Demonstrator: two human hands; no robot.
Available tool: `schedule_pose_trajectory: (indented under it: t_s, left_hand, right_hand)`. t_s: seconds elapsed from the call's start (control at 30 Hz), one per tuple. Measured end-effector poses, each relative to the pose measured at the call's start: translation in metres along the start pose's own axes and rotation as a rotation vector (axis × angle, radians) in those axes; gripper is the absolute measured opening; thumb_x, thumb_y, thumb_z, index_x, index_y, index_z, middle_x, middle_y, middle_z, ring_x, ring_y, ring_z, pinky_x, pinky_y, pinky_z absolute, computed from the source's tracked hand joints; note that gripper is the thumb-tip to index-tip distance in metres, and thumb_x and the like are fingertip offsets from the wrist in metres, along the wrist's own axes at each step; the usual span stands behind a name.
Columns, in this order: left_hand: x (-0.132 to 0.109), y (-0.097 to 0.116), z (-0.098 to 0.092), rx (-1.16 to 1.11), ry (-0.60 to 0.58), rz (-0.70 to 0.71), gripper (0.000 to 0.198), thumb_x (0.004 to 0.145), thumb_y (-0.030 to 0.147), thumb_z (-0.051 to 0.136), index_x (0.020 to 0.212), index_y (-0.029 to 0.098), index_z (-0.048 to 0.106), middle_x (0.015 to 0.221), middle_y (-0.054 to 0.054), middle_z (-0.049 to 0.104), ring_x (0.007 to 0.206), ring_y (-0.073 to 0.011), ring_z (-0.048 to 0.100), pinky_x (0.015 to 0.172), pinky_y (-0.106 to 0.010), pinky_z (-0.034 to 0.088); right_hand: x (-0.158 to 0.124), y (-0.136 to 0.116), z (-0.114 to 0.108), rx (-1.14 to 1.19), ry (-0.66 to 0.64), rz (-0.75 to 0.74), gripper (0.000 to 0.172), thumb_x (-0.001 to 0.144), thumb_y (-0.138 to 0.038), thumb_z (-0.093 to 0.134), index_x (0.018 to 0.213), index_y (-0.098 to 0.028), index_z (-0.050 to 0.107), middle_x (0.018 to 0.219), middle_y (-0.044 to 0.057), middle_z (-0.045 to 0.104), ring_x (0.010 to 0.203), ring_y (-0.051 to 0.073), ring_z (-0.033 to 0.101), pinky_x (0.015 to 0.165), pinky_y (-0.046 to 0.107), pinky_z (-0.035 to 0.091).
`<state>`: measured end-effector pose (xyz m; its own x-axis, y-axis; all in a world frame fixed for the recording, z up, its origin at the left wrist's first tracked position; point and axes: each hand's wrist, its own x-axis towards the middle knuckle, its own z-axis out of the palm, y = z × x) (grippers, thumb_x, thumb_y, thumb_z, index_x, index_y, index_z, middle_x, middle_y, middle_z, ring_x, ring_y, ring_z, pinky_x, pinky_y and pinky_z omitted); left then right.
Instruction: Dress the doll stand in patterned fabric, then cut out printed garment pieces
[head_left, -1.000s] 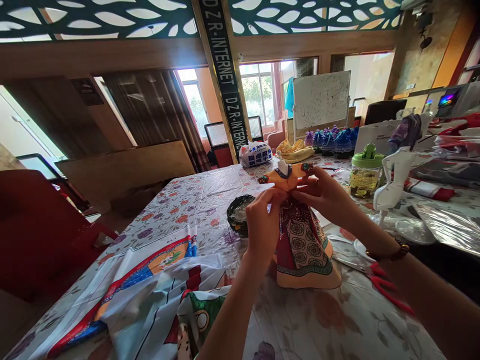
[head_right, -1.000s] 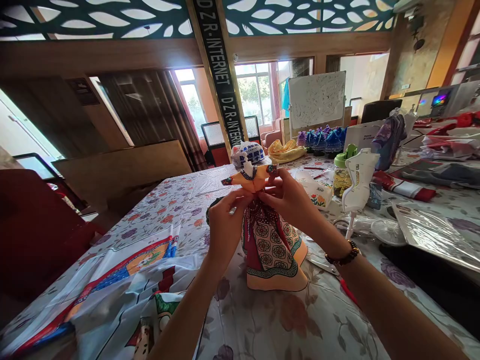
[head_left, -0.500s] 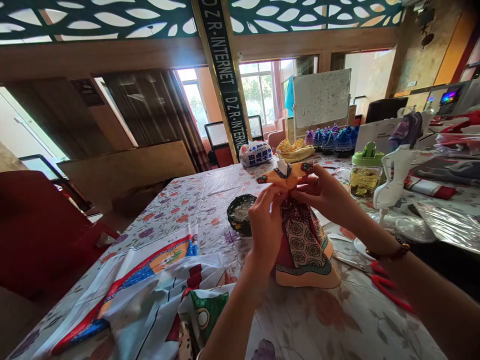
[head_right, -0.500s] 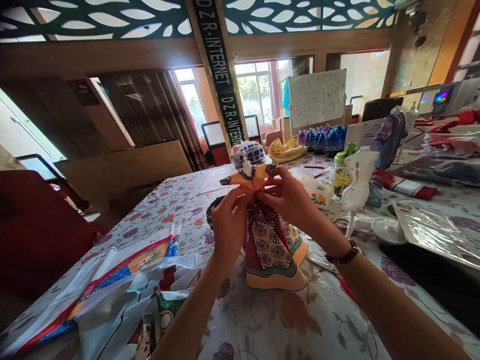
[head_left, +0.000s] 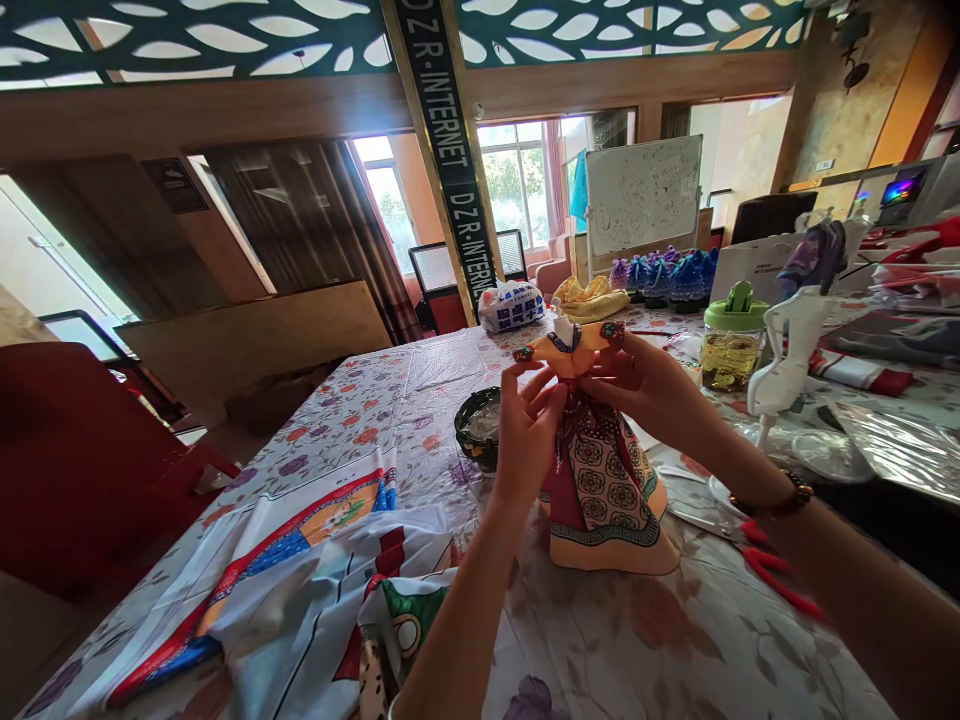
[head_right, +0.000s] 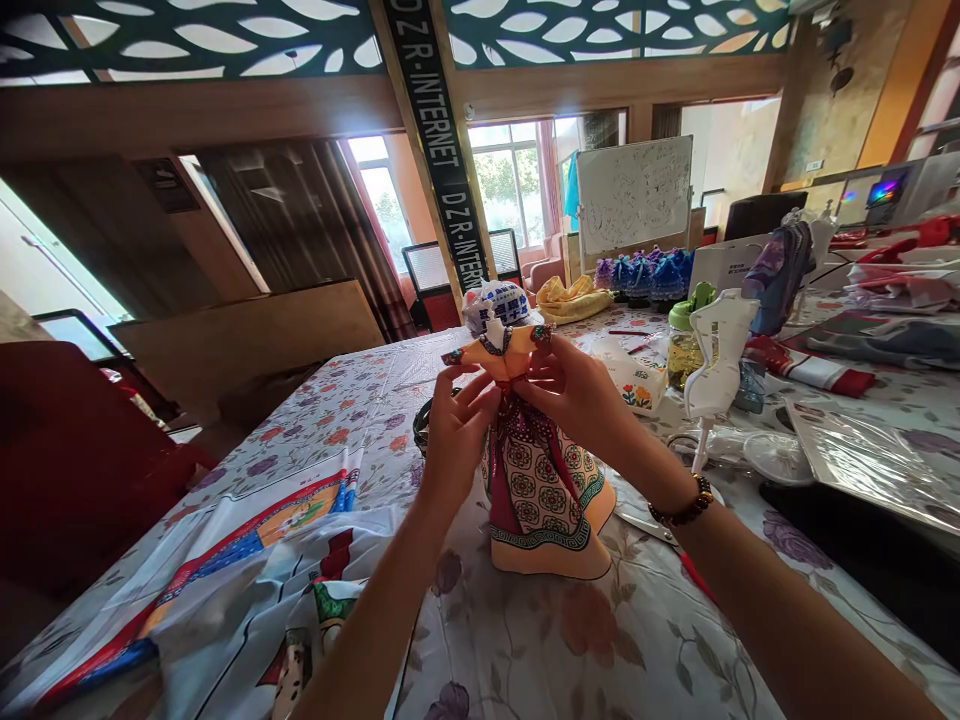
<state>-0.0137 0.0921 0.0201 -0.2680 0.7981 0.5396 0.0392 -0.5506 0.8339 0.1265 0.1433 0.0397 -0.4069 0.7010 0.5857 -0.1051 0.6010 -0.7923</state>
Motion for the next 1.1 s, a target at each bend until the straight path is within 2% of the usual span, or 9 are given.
schedule_pose_trajectory:
  t_s: [0.17,0.3,0.5,0.63,0.77,1.1]
  left_hand:
    - [0.006,0.002,-0.012,-0.121,-0.078,-0.09,0.041,0.074,0.014,0.066,0.107,0.021,0.044,0.107,-0.008,0.07,0.092,-0.0172,0.068,0.082,-0.031,0.053]
    - [0.007,0.007,-0.016,-0.156,-0.103,-0.105,0.049,0.069,0.013,0.071,0.11,0.021,0.046,0.104,-0.009,0.071,0.091,-0.0193,0.069,0.081,-0.032,0.053]
    - [0.004,0.011,-0.01,-0.167,-0.107,-0.096,0.049,0.067,0.015,0.073,0.108,0.021,0.047,0.095,-0.006,0.074,0.089,-0.02,0.069,0.08,-0.032,0.054]
    - [0.002,0.011,-0.006,-0.163,-0.094,-0.089,0.048,0.067,0.015,0.073,0.107,0.022,0.047,0.094,-0.004,0.074,0.091,-0.0197,0.069,0.081,-0.031,0.054]
    - [0.001,0.01,-0.004,-0.156,-0.09,-0.085,0.045,0.068,0.013,0.071,0.105,0.022,0.047,0.091,-0.003,0.074,0.092,-0.02,0.069,0.081,-0.031,0.055]
    - [-0.002,0.014,0.002,-0.141,-0.069,-0.079,0.04,0.069,0.011,0.07,0.101,0.022,0.049,0.091,-0.003,0.074,0.093,-0.022,0.069,0.082,-0.033,0.056]
  right_hand:
    - [-0.002,-0.005,0.0,-0.118,0.02,-0.058,0.03,0.072,-0.03,0.068,0.098,-0.02,0.057,0.093,0.002,0.066,0.093,0.017,0.063,0.093,0.04,0.052]
    - [-0.003,-0.007,0.0,-0.15,0.001,-0.071,0.03,0.072,-0.032,0.069,0.096,-0.02,0.057,0.089,0.001,0.066,0.088,0.018,0.066,0.087,0.04,0.055]
    - [-0.003,-0.007,-0.002,-0.176,0.024,-0.058,0.03,0.071,-0.034,0.069,0.093,-0.019,0.055,0.087,0.003,0.068,0.085,0.021,0.067,0.079,0.039,0.057]
    - [-0.003,-0.009,-0.002,-0.21,0.038,-0.046,0.028,0.071,-0.026,0.066,0.097,-0.021,0.056,0.088,0.002,0.069,0.085,0.022,0.067,0.075,0.037,0.057]
    - [-0.004,-0.009,-0.001,-0.234,0.076,-0.045,0.024,0.07,-0.024,0.066,0.093,-0.02,0.056,0.085,0.002,0.069,0.08,0.021,0.068,0.071,0.036,0.056]
    - [-0.004,-0.007,0.0,-0.226,0.107,-0.036,0.023,0.07,-0.024,0.066,0.084,-0.021,0.048,0.084,0.002,0.069,0.076,0.021,0.068,0.071,0.038,0.056]
